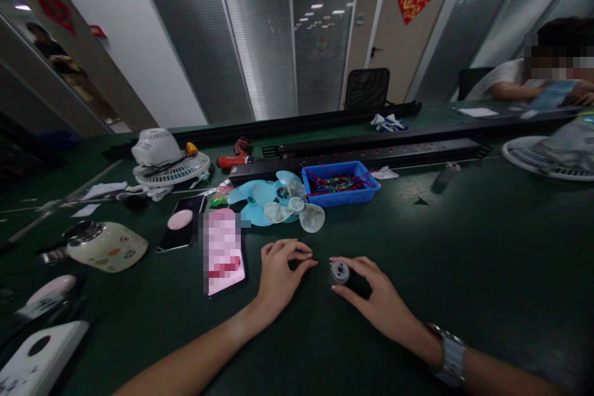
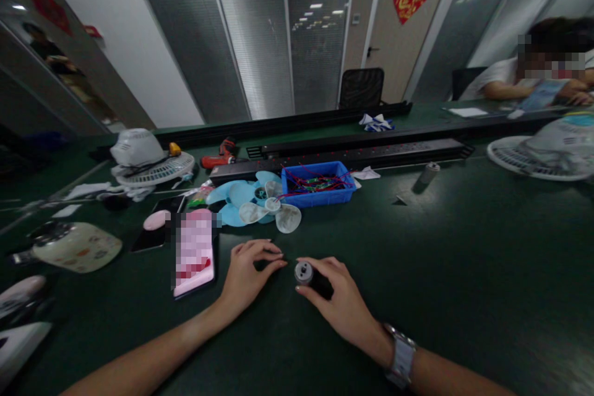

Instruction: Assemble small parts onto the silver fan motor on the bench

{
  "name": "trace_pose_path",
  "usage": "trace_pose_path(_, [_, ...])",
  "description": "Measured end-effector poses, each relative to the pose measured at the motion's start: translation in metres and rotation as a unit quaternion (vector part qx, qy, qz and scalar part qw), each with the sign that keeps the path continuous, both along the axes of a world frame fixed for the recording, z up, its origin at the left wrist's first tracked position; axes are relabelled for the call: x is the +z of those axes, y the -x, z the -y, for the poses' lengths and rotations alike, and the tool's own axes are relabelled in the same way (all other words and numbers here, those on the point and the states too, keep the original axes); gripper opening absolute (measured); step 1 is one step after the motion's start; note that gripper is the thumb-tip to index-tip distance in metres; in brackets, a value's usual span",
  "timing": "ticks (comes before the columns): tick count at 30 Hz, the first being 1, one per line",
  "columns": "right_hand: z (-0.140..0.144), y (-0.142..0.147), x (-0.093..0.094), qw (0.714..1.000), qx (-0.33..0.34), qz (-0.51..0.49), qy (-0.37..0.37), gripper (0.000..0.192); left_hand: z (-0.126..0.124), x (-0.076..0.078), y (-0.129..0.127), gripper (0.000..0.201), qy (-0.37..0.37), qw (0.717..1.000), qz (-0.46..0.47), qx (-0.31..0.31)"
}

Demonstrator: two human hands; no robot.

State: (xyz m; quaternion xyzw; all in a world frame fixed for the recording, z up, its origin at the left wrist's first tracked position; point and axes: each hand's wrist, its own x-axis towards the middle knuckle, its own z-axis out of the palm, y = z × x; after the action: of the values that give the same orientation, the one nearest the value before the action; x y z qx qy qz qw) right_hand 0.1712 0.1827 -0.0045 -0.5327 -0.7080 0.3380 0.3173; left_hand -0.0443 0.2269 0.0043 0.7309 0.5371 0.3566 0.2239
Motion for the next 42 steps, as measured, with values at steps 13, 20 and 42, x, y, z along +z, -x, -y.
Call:
trace_pose_path(13, [0.002, 0.001, 0.004, 0.996, 0.080, 0.031, -0.011, 0.036, 0.036, 0.016, -0.016, 0.012, 0.032, 0.979, 0.154, -0.132])
trace_pose_path(20, [0.002, 0.001, 0.004, 0.996, 0.083, 0.031, -0.013, 0.030, 0.033, 0.018, -0.015, 0.012, -0.001, 0.980, 0.129, -0.149])
trace_pose_path(42, [0.002, 0.000, -0.001, 0.995, 0.096, 0.014, -0.029, 0.041, 0.014, 0.046, -0.003, 0.031, 0.118, 0.940, 0.071, -0.311])
